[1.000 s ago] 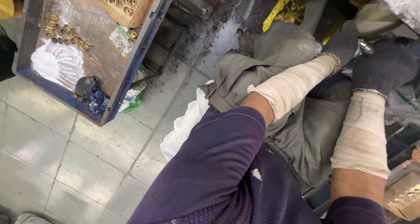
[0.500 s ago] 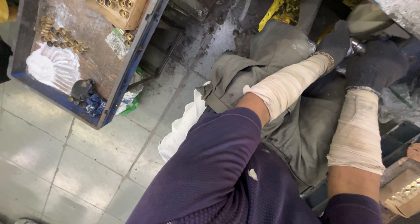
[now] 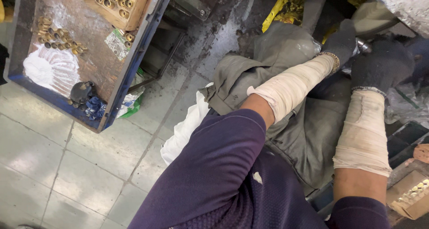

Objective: The person holds a metal part against a spinning grinding wheel, turning the part to polish different sides before placing it back into a tray.

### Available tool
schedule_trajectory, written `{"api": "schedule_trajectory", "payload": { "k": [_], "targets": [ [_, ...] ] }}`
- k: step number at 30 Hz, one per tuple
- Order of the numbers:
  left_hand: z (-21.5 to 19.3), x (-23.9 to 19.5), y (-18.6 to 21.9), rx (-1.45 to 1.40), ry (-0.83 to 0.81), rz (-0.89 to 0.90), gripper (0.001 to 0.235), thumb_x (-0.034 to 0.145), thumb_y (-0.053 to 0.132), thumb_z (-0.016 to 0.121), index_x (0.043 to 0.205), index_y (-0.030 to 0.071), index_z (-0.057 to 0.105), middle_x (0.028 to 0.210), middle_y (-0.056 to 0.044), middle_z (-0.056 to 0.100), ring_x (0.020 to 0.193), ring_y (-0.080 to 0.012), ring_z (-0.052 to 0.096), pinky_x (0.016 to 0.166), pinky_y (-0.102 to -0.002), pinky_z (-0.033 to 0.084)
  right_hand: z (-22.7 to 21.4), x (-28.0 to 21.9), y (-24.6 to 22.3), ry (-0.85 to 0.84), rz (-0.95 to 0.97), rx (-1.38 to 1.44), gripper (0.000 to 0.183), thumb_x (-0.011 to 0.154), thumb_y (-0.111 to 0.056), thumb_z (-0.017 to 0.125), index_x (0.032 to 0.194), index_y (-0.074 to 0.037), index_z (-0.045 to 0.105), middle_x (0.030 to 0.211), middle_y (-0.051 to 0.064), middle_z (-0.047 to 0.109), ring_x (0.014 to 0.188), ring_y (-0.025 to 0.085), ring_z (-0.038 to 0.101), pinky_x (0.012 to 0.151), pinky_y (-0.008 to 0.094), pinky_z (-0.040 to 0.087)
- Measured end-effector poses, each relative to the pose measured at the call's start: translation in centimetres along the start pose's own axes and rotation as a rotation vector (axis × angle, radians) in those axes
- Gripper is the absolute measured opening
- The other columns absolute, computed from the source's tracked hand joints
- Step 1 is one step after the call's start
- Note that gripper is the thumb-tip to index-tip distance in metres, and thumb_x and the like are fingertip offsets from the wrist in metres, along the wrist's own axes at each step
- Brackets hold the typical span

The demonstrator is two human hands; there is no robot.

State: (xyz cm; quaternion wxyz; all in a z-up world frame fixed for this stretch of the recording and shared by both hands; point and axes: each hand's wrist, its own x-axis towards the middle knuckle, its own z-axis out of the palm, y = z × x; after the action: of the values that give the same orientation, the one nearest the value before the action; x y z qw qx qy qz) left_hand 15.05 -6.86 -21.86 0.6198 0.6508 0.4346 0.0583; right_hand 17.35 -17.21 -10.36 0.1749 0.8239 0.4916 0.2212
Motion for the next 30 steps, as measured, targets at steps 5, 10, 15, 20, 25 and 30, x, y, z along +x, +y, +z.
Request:
{"api": "schedule_trajectory", "payload": {
  "k": [5,10,15,20,25,30],
  "targets": [
    [-2.1,-1.1,1.1,-0.380,-0.051,-0.234,0.073,0.104,0.051,0.022,0.114,-0.006,0.067,0.117,-0.036,0.070,0.118,-0.0488,0.064,0.107,-0.049,0.042,-1.2,0.3,-0.1,0.029,-0.010,0.024,0.011,0.075,-0.027,0.067,0.078,-0.019,0.074,0.079,0.003,0.071,0.078,0.021,0.069,0.069,0.035,0.050],
    [-2.5,-1.3,1.7,-0.438,-0.092,-0.368,0.081,0.104,0.054,0.021,0.110,-0.011,0.069,0.117,-0.037,0.072,0.118,-0.0466,0.067,0.107,-0.048,0.042,-1.9,0.6,-0.4,-0.032,0.035,0.032,0.010,0.077,-0.027,0.068,0.074,-0.019,0.074,0.075,0.003,0.070,0.074,0.022,0.068,0.064,0.034,0.050],
    [-0.6,0.0,0.7,-0.230,-0.039,-0.218,0.075,0.103,0.050,0.018,0.118,-0.004,0.067,0.128,-0.034,0.066,0.124,-0.0514,0.058,0.108,-0.051,0.040,-1.5,0.3,-0.2,0.022,0.014,-0.011,0.009,0.074,-0.027,0.069,0.075,-0.019,0.073,0.076,0.003,0.070,0.076,0.022,0.069,0.066,0.034,0.051],
    [-0.7,-0.1,0.4,-0.257,-0.068,-0.220,0.076,0.103,0.051,0.017,0.122,-0.004,0.066,0.125,-0.035,0.069,0.123,-0.0502,0.062,0.109,-0.051,0.040,-1.9,0.0,-0.2,0.074,0.023,0.095,0.009,0.076,-0.024,0.069,0.081,-0.019,0.074,0.082,0.004,0.071,0.080,0.023,0.069,0.072,0.035,0.052],
    [-2.5,-1.5,1.6,-0.422,-0.085,-0.337,0.089,0.105,0.060,0.017,0.119,-0.012,0.067,0.126,-0.037,0.067,0.126,-0.0478,0.059,0.112,-0.048,0.038,-2.4,0.5,-0.5,0.070,0.026,0.052,0.008,0.075,-0.026,0.071,0.073,-0.019,0.072,0.076,0.004,0.069,0.076,0.024,0.068,0.064,0.035,0.051],
    [-2.9,-1.7,1.9,-0.398,-0.062,-0.318,0.084,0.105,0.057,0.018,0.116,-0.011,0.067,0.124,-0.038,0.068,0.124,-0.0482,0.062,0.111,-0.048,0.039,-2.1,0.1,-0.3,0.068,0.004,0.139,0.006,0.078,-0.021,0.069,0.080,-0.016,0.073,0.081,0.006,0.069,0.079,0.025,0.069,0.073,0.038,0.051]
  ]
}}
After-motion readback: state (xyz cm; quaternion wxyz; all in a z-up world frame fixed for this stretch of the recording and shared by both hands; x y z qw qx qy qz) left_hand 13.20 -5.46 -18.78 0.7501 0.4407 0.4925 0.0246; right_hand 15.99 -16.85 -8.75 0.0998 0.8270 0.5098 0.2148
